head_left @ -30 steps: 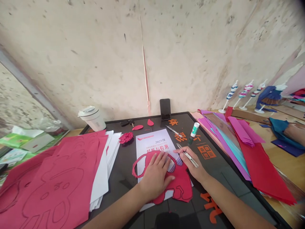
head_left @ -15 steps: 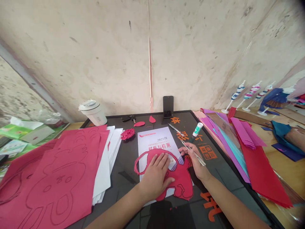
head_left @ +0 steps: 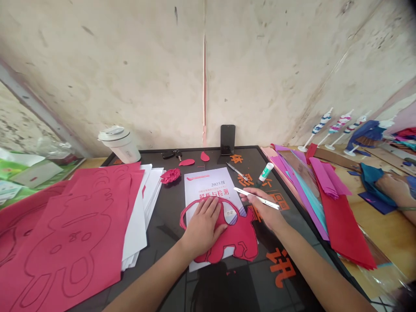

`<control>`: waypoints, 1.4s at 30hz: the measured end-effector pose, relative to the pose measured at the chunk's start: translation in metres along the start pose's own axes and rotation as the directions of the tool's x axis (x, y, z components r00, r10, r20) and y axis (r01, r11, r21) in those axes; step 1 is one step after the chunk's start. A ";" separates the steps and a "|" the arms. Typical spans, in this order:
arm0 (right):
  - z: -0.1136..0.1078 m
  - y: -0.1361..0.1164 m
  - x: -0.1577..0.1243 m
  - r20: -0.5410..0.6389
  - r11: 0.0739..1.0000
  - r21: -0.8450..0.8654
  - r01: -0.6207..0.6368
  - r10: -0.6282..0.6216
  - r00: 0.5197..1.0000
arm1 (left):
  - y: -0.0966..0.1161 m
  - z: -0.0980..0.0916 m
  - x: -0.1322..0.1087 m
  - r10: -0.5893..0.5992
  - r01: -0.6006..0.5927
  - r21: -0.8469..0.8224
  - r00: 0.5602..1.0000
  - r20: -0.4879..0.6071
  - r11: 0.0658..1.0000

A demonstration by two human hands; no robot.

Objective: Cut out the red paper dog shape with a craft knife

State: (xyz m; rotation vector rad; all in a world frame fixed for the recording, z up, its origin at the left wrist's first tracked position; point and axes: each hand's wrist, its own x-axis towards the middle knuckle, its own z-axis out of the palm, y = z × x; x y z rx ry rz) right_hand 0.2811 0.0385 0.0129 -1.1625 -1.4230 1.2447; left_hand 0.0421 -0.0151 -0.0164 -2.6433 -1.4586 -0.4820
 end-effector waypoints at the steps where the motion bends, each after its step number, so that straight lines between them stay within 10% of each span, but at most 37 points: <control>1: -0.001 -0.004 0.003 0.018 1.000 -0.030 0.001 0.000 1.000 | 0.000 0.000 0.000 0.000 0.000 -0.002 1.000 -0.002 1.000; 13: -0.002 0.015 0.023 0.273 0.946 -0.267 0.182 -0.107 0.956 | -0.001 0.000 0.002 0.000 0.003 -0.038 0.998 0.069 0.999; 29: 0.001 0.004 0.019 0.111 0.907 -0.361 0.216 -0.188 0.976 | -0.001 -0.001 0.001 -0.009 0.012 -0.044 0.998 0.068 0.999; 42: 0.002 0.009 0.016 0.233 0.896 -0.333 0.293 -0.223 0.947 | 0.003 -0.009 0.002 0.019 -0.021 -0.101 1.000 -0.019 0.995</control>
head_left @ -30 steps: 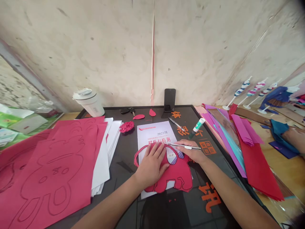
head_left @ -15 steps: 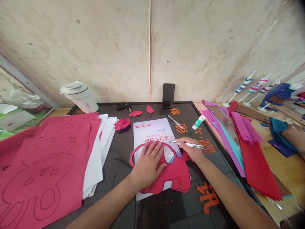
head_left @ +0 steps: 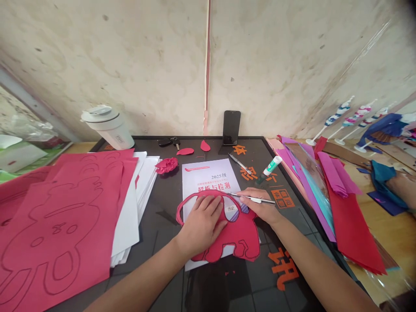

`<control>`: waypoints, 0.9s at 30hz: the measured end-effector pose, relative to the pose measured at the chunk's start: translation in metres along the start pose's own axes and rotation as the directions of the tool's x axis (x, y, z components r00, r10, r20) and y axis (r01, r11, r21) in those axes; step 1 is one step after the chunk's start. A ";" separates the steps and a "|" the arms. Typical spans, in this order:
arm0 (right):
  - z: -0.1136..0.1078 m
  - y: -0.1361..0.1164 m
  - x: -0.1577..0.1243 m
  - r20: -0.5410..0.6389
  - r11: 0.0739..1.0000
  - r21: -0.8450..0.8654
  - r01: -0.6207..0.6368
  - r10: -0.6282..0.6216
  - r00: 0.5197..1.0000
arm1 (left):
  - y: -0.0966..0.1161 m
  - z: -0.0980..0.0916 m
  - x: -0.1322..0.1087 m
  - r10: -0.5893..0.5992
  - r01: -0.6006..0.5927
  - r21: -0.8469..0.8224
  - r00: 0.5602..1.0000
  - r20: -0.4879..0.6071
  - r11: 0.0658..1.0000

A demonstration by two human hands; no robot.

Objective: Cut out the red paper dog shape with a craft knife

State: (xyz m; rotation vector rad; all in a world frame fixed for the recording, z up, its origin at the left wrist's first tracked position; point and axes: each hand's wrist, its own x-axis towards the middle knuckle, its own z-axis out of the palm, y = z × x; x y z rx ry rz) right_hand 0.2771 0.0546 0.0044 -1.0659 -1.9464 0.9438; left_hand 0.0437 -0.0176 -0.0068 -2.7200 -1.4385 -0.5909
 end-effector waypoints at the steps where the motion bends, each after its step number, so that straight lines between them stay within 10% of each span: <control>1: -0.001 0.001 0.000 0.004 1.000 0.008 0.006 -0.006 1.000 | 0.000 -0.001 0.000 0.004 -0.004 -0.004 1.000 -0.009 1.000; 27: -0.002 -0.002 0.002 -0.008 0.997 0.072 -0.040 0.040 0.999 | -0.002 0.001 -0.001 0.010 -0.010 -0.004 0.999 -0.037 1.000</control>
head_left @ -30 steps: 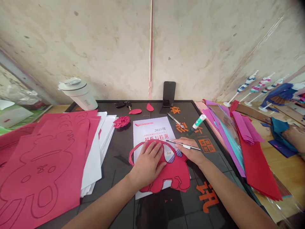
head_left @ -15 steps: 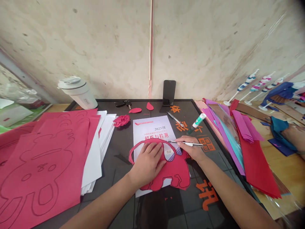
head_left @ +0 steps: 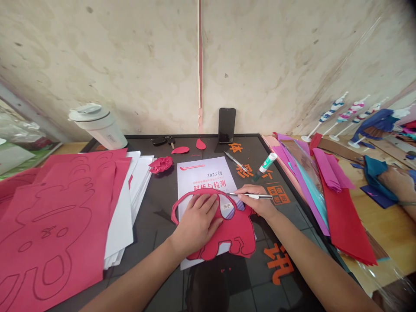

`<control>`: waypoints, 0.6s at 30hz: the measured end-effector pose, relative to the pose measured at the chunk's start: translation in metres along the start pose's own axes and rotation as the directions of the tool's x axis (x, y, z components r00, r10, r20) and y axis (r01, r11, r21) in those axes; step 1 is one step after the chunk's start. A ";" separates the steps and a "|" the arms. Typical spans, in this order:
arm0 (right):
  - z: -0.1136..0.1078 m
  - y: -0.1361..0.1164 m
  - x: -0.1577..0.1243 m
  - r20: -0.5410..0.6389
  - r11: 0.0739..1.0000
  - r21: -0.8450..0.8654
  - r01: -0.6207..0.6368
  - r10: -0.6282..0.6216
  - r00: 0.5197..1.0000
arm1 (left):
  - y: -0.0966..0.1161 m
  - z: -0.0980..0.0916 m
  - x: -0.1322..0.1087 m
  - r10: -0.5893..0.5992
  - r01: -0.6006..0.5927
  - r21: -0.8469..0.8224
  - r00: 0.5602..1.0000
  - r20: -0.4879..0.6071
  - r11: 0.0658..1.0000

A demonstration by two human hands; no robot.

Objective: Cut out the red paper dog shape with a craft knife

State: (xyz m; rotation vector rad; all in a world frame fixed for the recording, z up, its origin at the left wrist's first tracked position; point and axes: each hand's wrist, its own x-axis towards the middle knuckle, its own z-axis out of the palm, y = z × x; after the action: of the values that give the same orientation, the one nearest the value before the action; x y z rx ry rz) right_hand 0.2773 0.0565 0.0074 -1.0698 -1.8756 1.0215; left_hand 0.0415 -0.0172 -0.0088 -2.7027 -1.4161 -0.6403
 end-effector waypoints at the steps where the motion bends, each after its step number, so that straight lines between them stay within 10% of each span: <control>1: 0.000 0.000 0.000 -0.001 1.000 -0.003 -0.002 0.002 1.000 | 0.000 0.000 0.000 0.003 -0.003 0.000 1.000 -0.002 1.000; 12: 0.002 0.015 0.000 -0.104 0.985 0.114 -0.132 0.144 0.984 | 0.001 -0.016 0.003 0.061 -0.046 0.080 0.978 -0.198 0.996; 18: 0.005 0.008 0.001 -0.152 0.993 0.022 -0.116 0.118 0.981 | -0.039 -0.066 0.008 -0.385 0.392 0.073 0.918 -0.091 0.917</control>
State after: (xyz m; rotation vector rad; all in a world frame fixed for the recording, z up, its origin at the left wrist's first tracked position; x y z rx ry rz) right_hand 0.2756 0.0586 -0.0016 -1.2281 -1.6976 0.9864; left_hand -0.0081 -0.0012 0.0481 -2.3163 -1.9314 -0.6654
